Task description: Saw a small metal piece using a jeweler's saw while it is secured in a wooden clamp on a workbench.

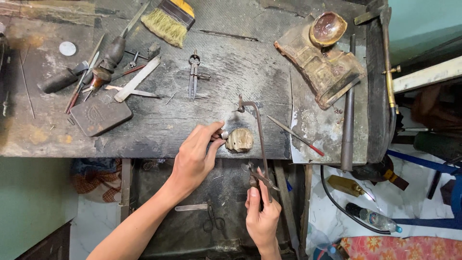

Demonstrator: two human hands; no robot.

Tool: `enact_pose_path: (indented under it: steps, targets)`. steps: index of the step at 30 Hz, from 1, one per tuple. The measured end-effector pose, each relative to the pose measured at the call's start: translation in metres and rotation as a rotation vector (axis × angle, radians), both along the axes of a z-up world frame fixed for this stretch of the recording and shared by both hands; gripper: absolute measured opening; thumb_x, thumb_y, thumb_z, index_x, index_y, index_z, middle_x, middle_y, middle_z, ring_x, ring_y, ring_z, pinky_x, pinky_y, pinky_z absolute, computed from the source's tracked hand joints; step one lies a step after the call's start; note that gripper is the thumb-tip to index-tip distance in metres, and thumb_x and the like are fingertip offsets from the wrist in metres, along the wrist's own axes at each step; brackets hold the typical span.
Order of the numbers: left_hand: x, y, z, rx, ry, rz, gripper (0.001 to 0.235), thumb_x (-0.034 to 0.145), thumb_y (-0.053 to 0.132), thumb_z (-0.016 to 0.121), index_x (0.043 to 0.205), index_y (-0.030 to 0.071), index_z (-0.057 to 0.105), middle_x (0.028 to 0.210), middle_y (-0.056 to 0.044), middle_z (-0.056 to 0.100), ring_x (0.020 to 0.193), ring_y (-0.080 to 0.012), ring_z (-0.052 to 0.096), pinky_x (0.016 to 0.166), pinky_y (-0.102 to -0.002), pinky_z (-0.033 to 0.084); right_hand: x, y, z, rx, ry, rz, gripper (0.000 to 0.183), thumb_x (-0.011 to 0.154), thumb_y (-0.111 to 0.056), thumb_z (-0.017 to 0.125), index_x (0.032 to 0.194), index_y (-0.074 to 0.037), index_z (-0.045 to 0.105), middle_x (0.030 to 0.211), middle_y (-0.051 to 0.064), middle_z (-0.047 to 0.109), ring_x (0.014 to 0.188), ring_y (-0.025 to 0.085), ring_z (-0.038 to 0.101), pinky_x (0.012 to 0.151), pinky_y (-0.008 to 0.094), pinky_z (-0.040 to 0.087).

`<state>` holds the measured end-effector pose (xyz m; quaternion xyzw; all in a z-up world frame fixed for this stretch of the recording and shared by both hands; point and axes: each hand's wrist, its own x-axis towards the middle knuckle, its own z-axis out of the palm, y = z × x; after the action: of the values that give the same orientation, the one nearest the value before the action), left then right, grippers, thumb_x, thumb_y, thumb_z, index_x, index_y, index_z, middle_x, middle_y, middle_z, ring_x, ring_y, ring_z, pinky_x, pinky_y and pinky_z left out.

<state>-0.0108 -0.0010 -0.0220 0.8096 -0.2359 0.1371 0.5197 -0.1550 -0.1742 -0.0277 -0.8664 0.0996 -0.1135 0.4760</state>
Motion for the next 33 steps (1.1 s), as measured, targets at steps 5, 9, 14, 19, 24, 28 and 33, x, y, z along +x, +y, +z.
enact_pose_path:
  steps: [5,9,14,19,24,28,33]
  targets:
    - [0.0,0.002,0.002,-0.012,-0.002,0.021,0.039,0.101,-0.003,0.065,0.138,-0.001,0.056,0.111,-0.015,0.064,0.099,-0.0272,0.063,0.091,-0.036,0.053,-0.001,-0.006,-0.004,-0.057,0.033,-0.021,0.043,0.104,-0.02,0.049,0.144,-0.005,0.056,0.071,0.004,0.067,0.054,0.01,0.062,0.055,0.024,0.057]
    - [0.003,0.005,0.006,-0.119,0.05,0.086,0.02,0.096,-0.001,0.072,0.116,0.002,0.072,0.109,-0.012,0.062,0.089,-0.0213,0.066,0.084,-0.03,0.053,-0.001,-0.006,0.0,-0.073,0.037,-0.017,0.043,0.104,-0.021,0.05,0.144,-0.007,0.057,0.069,0.002,0.067,0.052,0.01,0.062,0.055,0.025,0.055]
    - [0.004,0.008,0.013,-0.25,0.183,0.074,0.016,0.093,-0.001,0.074,0.108,0.0,0.069,0.106,-0.014,0.059,0.086,-0.0162,0.067,0.082,-0.024,0.067,0.0,-0.006,0.002,-0.089,0.025,-0.011,0.043,0.104,-0.022,0.05,0.144,-0.007,0.056,0.069,0.002,0.066,0.053,0.01,0.061,0.056,0.025,0.058]
    - [0.003,0.011,0.019,-0.262,0.184,0.066,0.018,0.092,0.001,0.075,0.108,-0.001,0.068,0.108,-0.015,0.06,0.086,-0.0166,0.07,0.083,-0.027,0.069,0.0,-0.003,0.002,-0.074,0.026,0.0,0.046,0.104,-0.022,0.05,0.148,-0.008,0.053,0.067,0.002,0.065,0.053,0.01,0.06,0.056,0.024,0.058]
    - [0.002,0.01,0.014,-0.294,0.279,0.081,0.016,0.092,0.003,0.075,0.107,0.002,0.068,0.113,-0.014,0.062,0.087,-0.0142,0.071,0.084,-0.026,0.068,0.0,0.001,0.008,-0.038,0.069,0.001,0.049,0.104,-0.017,0.048,0.152,-0.009,0.047,0.071,0.0,0.061,0.049,0.01,0.051,0.052,0.025,0.05]
    - [0.002,0.011,0.019,-0.285,0.225,0.078,0.016,0.092,0.002,0.075,0.106,0.0,0.068,0.111,-0.016,0.063,0.089,-0.0168,0.069,0.082,-0.025,0.067,0.003,0.004,0.012,0.025,0.039,0.024,0.052,0.105,-0.016,0.047,0.155,-0.003,0.041,0.081,0.003,0.067,0.049,0.01,0.048,0.047,0.025,0.048]
    - [0.003,0.011,0.019,-0.224,0.133,0.095,0.015,0.092,0.004,0.077,0.103,0.001,0.068,0.106,-0.014,0.066,0.089,-0.0174,0.067,0.077,-0.024,0.06,0.003,0.001,0.01,0.072,-0.002,0.01,0.054,0.104,-0.015,0.051,0.156,-0.004,0.039,0.084,0.006,0.068,0.047,0.011,0.047,0.043,0.024,0.046]
